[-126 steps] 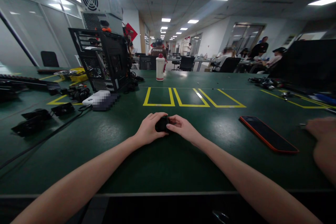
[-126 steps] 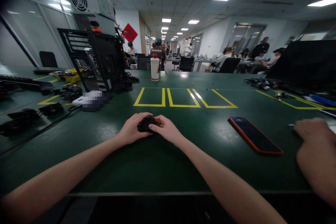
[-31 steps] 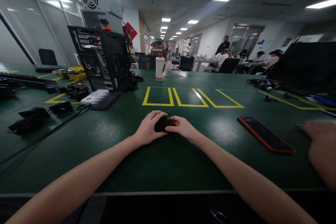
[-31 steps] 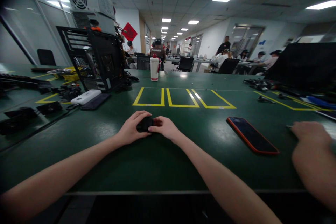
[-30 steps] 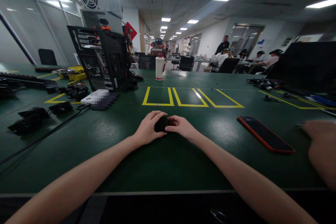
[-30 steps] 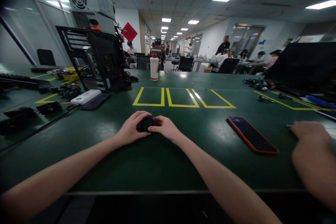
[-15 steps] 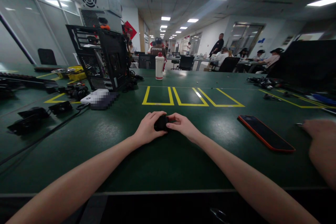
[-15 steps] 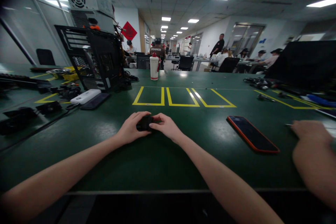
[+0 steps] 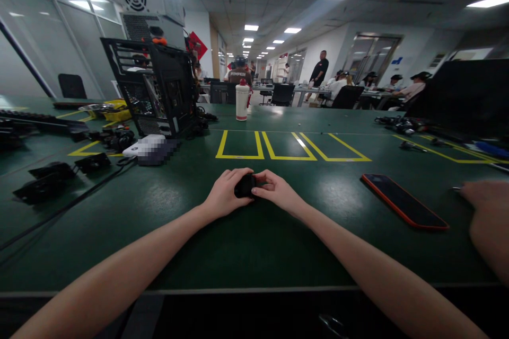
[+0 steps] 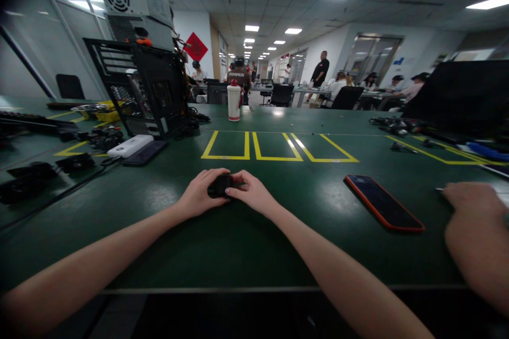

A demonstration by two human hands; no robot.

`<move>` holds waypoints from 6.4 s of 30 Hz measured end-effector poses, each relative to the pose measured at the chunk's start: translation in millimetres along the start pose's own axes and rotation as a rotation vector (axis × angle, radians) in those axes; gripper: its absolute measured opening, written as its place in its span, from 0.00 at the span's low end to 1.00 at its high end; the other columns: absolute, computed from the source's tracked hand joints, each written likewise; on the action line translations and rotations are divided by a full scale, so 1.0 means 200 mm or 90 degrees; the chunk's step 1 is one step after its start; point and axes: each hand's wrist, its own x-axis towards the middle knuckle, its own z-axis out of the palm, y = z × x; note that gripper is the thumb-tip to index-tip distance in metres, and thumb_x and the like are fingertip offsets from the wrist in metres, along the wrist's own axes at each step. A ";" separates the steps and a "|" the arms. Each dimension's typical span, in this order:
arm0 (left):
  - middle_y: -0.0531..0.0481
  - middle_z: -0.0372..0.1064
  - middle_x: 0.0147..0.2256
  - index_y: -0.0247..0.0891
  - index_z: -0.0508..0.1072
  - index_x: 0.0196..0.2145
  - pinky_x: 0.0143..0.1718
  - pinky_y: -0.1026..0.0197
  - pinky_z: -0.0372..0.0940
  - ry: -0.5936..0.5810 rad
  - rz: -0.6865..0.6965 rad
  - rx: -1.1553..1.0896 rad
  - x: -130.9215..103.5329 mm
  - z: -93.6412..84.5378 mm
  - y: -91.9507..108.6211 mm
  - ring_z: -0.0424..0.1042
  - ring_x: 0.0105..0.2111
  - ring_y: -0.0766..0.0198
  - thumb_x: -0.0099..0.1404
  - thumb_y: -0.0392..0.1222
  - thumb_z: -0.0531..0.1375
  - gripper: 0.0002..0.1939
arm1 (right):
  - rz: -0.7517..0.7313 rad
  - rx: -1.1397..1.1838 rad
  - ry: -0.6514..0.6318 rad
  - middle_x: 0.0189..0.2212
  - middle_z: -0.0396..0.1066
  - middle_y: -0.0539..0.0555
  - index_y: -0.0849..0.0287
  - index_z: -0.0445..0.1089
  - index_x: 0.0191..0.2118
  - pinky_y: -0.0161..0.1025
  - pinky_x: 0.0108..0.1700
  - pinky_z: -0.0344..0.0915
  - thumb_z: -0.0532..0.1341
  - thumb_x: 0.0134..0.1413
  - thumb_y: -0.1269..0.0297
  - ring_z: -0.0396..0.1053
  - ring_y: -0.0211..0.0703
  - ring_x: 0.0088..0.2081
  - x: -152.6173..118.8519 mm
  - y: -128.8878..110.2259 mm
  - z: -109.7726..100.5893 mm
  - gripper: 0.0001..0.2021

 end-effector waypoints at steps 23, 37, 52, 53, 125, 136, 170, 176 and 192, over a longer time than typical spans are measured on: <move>0.48 0.63 0.46 0.43 0.59 0.49 0.44 0.54 0.59 0.004 -0.003 0.003 0.00 0.00 0.00 0.63 0.43 0.56 0.50 0.41 0.62 0.29 | -0.009 -0.030 -0.002 0.41 0.67 0.53 0.58 0.64 0.42 0.45 0.47 0.64 0.62 0.43 0.69 0.68 0.42 0.43 0.00 0.00 -0.01 0.16; 0.49 0.64 0.46 0.43 0.59 0.50 0.44 0.54 0.60 0.004 0.001 0.004 0.01 -0.01 0.00 0.63 0.43 0.56 0.49 0.42 0.63 0.30 | -0.007 -0.058 0.063 0.42 0.65 0.54 0.59 0.63 0.42 0.44 0.49 0.62 0.59 0.47 0.67 0.66 0.42 0.44 0.02 -0.01 0.03 0.14; 0.48 0.63 0.46 0.43 0.58 0.50 0.43 0.53 0.61 0.000 -0.007 -0.014 0.00 -0.02 0.01 0.63 0.43 0.56 0.50 0.42 0.63 0.29 | 0.071 -0.048 0.041 0.35 0.68 0.53 0.61 0.65 0.38 0.43 0.40 0.66 0.59 0.48 0.57 0.68 0.40 0.35 0.03 -0.01 0.02 0.14; 0.48 0.63 0.46 0.43 0.58 0.50 0.43 0.53 0.61 -0.001 -0.007 -0.013 0.00 -0.02 0.01 0.63 0.44 0.56 0.50 0.42 0.63 0.30 | 0.073 -0.060 0.050 0.34 0.68 0.53 0.61 0.65 0.38 0.43 0.40 0.66 0.57 0.49 0.56 0.68 0.40 0.35 0.04 -0.01 0.03 0.14; 0.47 0.63 0.47 0.42 0.57 0.50 0.46 0.52 0.60 0.000 0.049 0.016 -0.01 -0.02 -0.03 0.63 0.46 0.55 0.49 0.43 0.63 0.31 | -0.044 -0.083 0.063 0.40 0.65 0.55 0.59 0.62 0.41 0.44 0.46 0.63 0.62 0.44 0.58 0.66 0.42 0.42 0.07 0.08 0.02 0.18; 0.47 0.63 0.47 0.41 0.58 0.50 0.46 0.54 0.60 0.006 0.053 0.012 0.00 0.00 -0.04 0.63 0.46 0.56 0.49 0.44 0.63 0.30 | -0.123 -0.083 0.011 0.36 0.64 0.50 0.58 0.62 0.38 0.45 0.47 0.62 0.63 0.42 0.66 0.67 0.40 0.41 0.05 0.05 0.00 0.15; 0.48 0.63 0.46 0.42 0.58 0.49 0.45 0.53 0.61 0.007 0.062 0.007 -0.02 -0.03 -0.02 0.64 0.45 0.56 0.49 0.42 0.63 0.30 | -0.027 -0.133 0.020 0.35 0.67 0.53 0.60 0.64 0.39 0.44 0.42 0.64 0.59 0.47 0.57 0.67 0.41 0.37 0.06 0.07 0.00 0.15; 0.47 0.62 0.47 0.41 0.57 0.50 0.46 0.54 0.60 0.006 0.063 0.014 -0.01 -0.01 -0.03 0.63 0.46 0.56 0.49 0.42 0.63 0.31 | -0.080 -0.090 0.049 0.36 0.66 0.51 0.57 0.61 0.41 0.40 0.41 0.65 0.59 0.48 0.59 0.66 0.39 0.37 0.07 0.09 0.03 0.14; 0.47 0.62 0.47 0.42 0.58 0.49 0.45 0.53 0.61 0.000 0.057 0.001 -0.01 -0.03 -0.02 0.63 0.46 0.55 0.49 0.42 0.63 0.30 | 0.027 -0.029 0.015 0.34 0.66 0.52 0.61 0.64 0.35 0.43 0.43 0.63 0.62 0.43 0.59 0.66 0.40 0.37 0.06 0.07 0.01 0.14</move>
